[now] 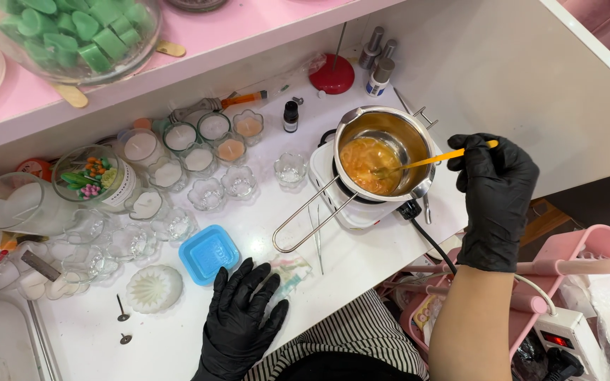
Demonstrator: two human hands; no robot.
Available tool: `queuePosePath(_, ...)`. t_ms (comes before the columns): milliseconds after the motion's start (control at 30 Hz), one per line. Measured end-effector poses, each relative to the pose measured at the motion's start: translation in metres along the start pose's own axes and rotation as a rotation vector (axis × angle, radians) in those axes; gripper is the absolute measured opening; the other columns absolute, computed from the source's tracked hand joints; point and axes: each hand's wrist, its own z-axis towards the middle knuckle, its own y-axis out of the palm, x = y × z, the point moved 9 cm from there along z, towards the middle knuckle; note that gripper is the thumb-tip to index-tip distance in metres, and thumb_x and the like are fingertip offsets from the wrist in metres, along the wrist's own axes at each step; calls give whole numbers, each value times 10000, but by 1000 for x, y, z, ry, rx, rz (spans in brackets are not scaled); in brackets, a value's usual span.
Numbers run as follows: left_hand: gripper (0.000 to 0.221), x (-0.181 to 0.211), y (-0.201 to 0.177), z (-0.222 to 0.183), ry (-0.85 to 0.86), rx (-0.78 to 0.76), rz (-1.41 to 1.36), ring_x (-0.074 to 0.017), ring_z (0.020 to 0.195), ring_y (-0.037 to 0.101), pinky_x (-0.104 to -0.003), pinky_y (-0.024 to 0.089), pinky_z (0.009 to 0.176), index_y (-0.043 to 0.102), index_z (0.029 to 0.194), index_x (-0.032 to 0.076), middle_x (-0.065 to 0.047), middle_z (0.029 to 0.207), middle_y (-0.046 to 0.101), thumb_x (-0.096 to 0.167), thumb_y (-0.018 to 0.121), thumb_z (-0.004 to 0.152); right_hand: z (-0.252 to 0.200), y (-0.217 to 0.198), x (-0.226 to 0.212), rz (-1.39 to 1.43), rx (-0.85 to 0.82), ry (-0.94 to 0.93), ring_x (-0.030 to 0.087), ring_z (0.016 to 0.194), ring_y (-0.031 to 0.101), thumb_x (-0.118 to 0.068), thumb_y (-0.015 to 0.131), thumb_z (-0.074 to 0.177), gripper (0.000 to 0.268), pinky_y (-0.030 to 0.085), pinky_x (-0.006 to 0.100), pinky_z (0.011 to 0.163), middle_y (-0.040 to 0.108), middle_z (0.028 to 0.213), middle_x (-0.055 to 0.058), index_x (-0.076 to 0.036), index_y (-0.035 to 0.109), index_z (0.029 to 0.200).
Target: Melting wax and pouring it into molds to create candles.
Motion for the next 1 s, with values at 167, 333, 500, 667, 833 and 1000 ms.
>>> queuePosePath(167, 489, 0, -2, 0, -2, 17, -2, -335, 1321, 535, -568, 329, 1154, 654, 1238, 142, -88, 1324, 626, 268, 796, 788, -1, 6, 12, 70, 7, 80, 66, 613, 557, -79, 617, 1077, 148, 416, 222, 523, 760, 1020, 133, 39, 700, 1045)
queuePosePath(333, 476, -1, -1, -1, -14, 15, -9, -330, 1321, 542, -562, 336, 1155, 659, 1224, 151, -78, 1326, 633, 265, 799, 783, -3, 3, 9, 42, 43, 62, 54, 555, 481, -86, 607, 1100, 174, 360, 230, 506, 745, 940, 139, 43, 715, 1058)
queuePosePath(500, 474, -2, 0, -2, -15, 19, -7, -331, 1320, 542, -563, 338, 1152, 662, 1224, 153, -79, 1328, 630, 269, 800, 785, -2, 6, 16, 60, 10, 49, 42, 579, 507, -80, 602, 1096, 176, 381, 218, 525, 756, 947, 112, 54, 705, 1049)
queuePosePath(667, 483, -2, -2, -1, -19, 19, -5, -332, 1316, 543, -568, 338, 1147, 669, 1229, 152, -82, 1323, 630, 267, 802, 779, -4, 10, 28, 130, 45, 195, 44, 523, 450, -128, 613, 1081, 215, 320, 216, 472, 717, 821, 102, 43, 740, 1052)
queuePosePath(833, 480, -2, -2, 0, -15, 30, -20, -336, 1311, 545, -569, 340, 1146, 670, 1225, 154, -84, 1319, 633, 268, 804, 778, -2, 9, 23, 232, 78, 227, 45, 499, 426, -139, 622, 1068, 211, 292, 213, 453, 713, 798, 95, 32, 745, 1063)
queuePosePath(1000, 466, -3, -2, 0, -19, 36, -28, -338, 1303, 552, -573, 346, 1146, 677, 1206, 160, -80, 1310, 643, 265, 808, 772, -2, 4, -1, 101, 68, -5, 56, 586, 516, -127, 595, 1126, 192, 374, 212, 518, 720, 883, 79, 29, 704, 1105)
